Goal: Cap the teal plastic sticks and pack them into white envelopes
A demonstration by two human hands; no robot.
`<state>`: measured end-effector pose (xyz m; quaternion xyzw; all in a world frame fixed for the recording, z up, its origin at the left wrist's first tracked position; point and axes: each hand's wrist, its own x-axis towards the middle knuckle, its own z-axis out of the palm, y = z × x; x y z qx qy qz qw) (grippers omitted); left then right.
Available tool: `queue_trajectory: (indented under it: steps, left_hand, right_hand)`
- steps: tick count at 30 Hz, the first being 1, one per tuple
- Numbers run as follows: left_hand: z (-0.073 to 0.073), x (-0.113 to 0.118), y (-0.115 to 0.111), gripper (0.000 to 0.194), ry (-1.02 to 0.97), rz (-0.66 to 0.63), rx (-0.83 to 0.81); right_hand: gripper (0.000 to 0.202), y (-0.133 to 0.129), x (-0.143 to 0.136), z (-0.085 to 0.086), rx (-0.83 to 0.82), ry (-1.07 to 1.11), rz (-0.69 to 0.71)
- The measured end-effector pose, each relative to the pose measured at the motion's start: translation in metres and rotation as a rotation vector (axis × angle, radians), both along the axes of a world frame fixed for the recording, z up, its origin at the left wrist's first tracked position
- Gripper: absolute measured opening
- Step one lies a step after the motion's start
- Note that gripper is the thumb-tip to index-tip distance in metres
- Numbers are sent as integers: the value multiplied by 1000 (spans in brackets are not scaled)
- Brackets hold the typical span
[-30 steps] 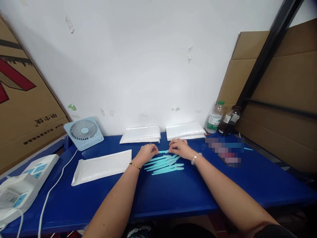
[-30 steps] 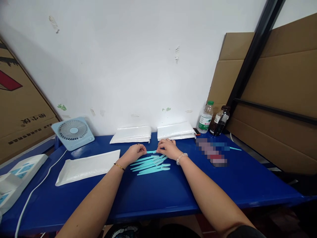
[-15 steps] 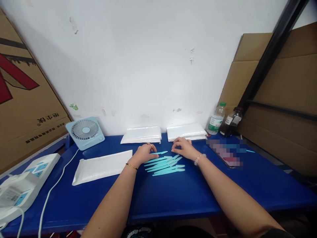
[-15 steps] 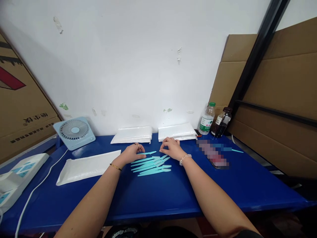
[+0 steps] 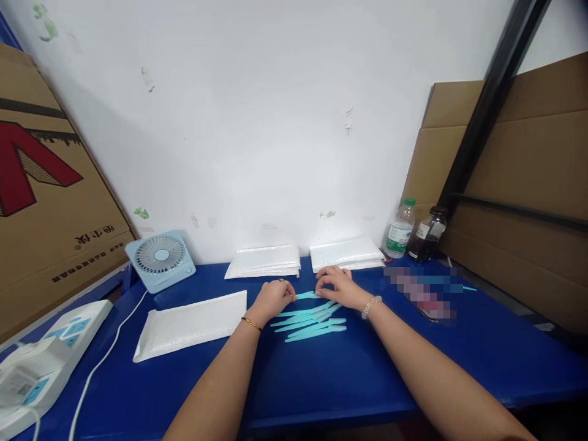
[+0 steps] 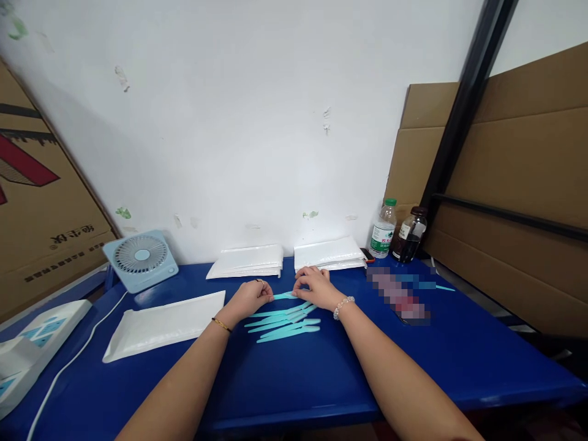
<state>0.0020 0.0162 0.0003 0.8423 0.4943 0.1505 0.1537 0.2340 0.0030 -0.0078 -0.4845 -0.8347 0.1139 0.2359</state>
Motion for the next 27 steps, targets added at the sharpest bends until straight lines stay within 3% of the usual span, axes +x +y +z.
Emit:
queue_trajectory:
  steps: [5, 12, 16, 23, 27]
  left_hand:
    - [-1, 2, 0, 15, -23, -18, -29]
    - [-7, -7, 9, 10, 34, 60, -52]
    - [-7, -5, 5, 18, -15, 54, 14]
    - [0, 3, -7, 26, -14, -171, 18]
    - [1, 8, -8, 24, 76, -206, 96]
  right_hand:
    - [18, 0, 4, 4, 10, -51, 63]
    - [19, 8, 28, 4, 3, -97, -91]
    - [14, 1, 29, 8, -11, -111, -27]
    - [13, 1, 26, 3, -107, -188, 74]
    - [13, 1, 24, 3, -81, -127, 78]
